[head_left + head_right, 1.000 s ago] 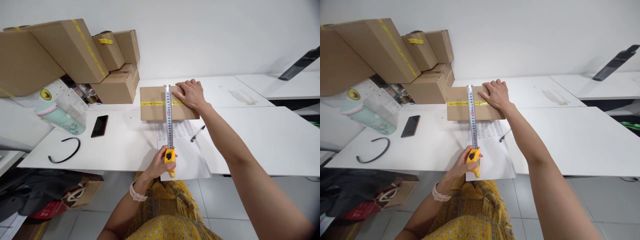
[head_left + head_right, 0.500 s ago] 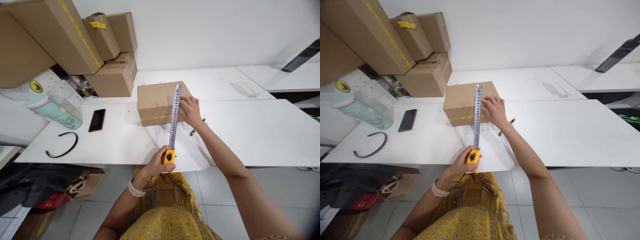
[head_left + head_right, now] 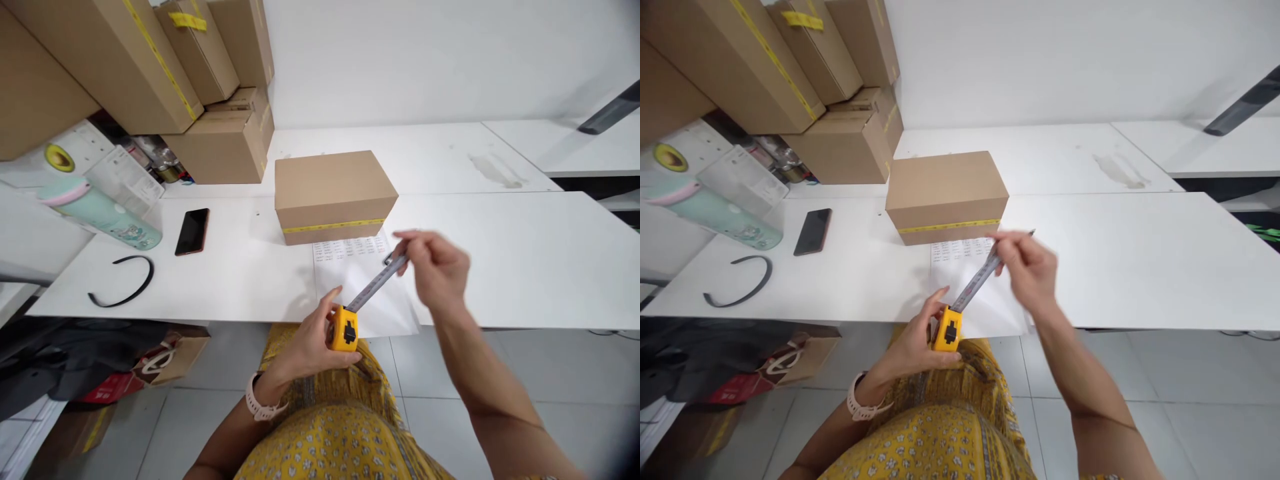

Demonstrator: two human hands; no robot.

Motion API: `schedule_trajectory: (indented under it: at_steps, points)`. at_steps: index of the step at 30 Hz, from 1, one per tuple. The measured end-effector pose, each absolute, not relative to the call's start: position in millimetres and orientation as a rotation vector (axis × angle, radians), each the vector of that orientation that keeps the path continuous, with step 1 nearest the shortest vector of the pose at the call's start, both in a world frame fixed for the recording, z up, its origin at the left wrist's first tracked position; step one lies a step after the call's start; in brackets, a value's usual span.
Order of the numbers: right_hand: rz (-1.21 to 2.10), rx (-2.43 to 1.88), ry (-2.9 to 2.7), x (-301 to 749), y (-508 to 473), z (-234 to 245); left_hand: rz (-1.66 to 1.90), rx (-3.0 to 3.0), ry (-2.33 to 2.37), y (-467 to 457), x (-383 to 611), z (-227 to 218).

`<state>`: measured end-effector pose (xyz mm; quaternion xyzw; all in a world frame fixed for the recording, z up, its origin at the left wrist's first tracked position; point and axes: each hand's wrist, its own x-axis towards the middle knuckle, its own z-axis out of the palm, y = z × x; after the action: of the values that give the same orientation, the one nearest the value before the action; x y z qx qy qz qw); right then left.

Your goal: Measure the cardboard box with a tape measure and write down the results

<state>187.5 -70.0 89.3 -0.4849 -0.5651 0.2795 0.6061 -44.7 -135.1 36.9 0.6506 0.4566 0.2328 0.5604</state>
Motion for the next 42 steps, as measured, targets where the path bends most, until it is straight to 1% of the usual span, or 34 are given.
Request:
schedule_trajectory:
  at_steps: [3,6,8,11,12,14,17,21,24,26,29,32,34,36,37,40,42]
  points:
    - [0.751,-1.140,-1.461,158.0,-104.6,45.8,0.654,1.501,1.125,-137.9,-46.8,33.1]
    - [0.730,-1.216,-1.589,150.4,-111.5,21.7,0.732,1.563,1.151,-135.8,-53.4,32.4]
    - [0.610,-1.428,-1.528,166.7,-94.4,15.6,0.760,1.633,1.232,-128.7,-62.7,34.6]
    - [0.331,-1.871,-1.387,210.4,-48.6,11.3,0.749,1.880,1.489,-106.1,-80.6,41.1]
    - [0.260,-2.012,-1.367,224.3,-32.8,9.9,0.712,1.992,1.587,-95.9,-86.0,43.2]
    - [0.222,-2.218,-1.413,244.0,-6.1,6.2,0.570,2.185,1.765,-74.2,-93.7,45.7]
    - [0.260,-2.332,-1.583,252.8,15.7,-1.1,0.277,2.324,1.915,-44.8,-97.9,44.2]
    - [0.367,-2.184,-1.626,258.4,16.3,-10.6,0.052,2.393,1.942,-25.4,-96.8,40.6]
    - [0.545,-1.917,-1.331,273.1,-1.4,-9.3,0.087,2.511,1.899,-28.9,-89.0,41.4]
    - [0.706,-1.649,-1.096,282.4,-21.3,-1.4,0.173,2.601,1.730,-36.7,-76.9,40.3]
    - [0.849,-1.318,-0.986,285.6,-55.0,16.2,0.172,2.671,1.255,-48.0,-49.0,31.4]
    - [0.781,-1.264,-1.000,274.5,-79.0,27.9,0.075,2.629,0.986,-51.4,-19.1,16.2]
    - [0.681,-1.275,-0.984,262.3,-85.0,29.6,0.030,2.570,0.962,-49.2,-3.1,7.7]
    - [0.669,-1.282,-0.953,249.0,-83.5,29.0,-0.006,2.527,0.966,-45.5,8.7,3.2]
    - [0.725,-1.288,-0.943,242.6,-80.4,28.6,-0.020,2.517,0.971,-43.6,13.1,2.4]
    - [1.066,-1.259,-0.972,226.7,-64.5,26.9,-0.040,2.518,0.995,-39.2,21.8,3.5]
    - [1.234,-1.215,-0.988,219.7,-50.2,22.9,-0.046,2.527,1.014,-37.4,24.8,5.0]
